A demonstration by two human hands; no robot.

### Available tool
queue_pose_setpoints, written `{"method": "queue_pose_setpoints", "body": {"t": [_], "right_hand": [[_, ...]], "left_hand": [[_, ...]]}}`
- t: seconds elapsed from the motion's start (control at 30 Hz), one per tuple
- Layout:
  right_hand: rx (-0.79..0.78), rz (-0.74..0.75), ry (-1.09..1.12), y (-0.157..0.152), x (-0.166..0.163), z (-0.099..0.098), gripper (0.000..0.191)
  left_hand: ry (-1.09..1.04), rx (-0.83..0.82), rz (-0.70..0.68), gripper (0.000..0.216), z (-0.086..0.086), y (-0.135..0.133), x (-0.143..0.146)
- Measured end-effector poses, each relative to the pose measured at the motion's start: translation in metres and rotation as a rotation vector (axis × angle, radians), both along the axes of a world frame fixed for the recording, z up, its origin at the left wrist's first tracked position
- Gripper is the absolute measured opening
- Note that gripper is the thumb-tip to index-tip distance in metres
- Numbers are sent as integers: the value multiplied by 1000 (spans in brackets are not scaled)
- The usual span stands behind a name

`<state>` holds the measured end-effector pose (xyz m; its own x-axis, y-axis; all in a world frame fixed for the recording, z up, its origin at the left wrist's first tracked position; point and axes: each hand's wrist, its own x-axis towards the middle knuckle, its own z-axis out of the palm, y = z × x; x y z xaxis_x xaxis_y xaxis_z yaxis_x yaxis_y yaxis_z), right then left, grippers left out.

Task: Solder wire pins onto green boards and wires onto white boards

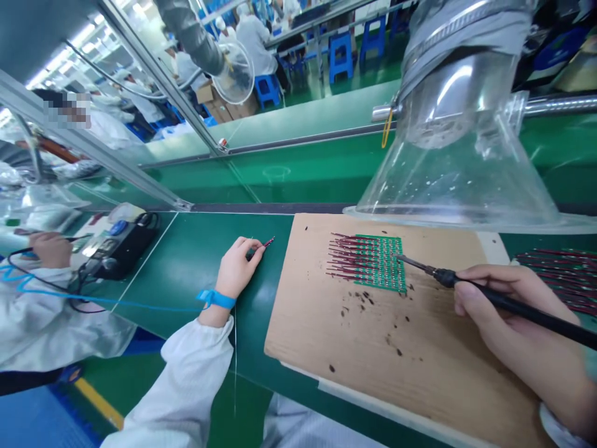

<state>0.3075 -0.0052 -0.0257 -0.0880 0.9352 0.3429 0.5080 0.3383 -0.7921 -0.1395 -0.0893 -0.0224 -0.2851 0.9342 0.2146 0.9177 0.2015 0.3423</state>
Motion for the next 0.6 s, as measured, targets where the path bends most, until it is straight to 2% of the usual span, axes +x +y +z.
{"method": "queue_pose_setpoints", "body": {"t": [0.43,0.53,0.6], "right_hand": [[-17,-35,-28,0,4,0,20],[-27,-22,-20,2,5,-2,21],[-23,-4,-14,2,4,-2,21]], "left_hand": [[-121,136,66,22,5,4,-1],[-220,154,71,22,9,1,14],[-354,129,23,23,12,0,32]]}}
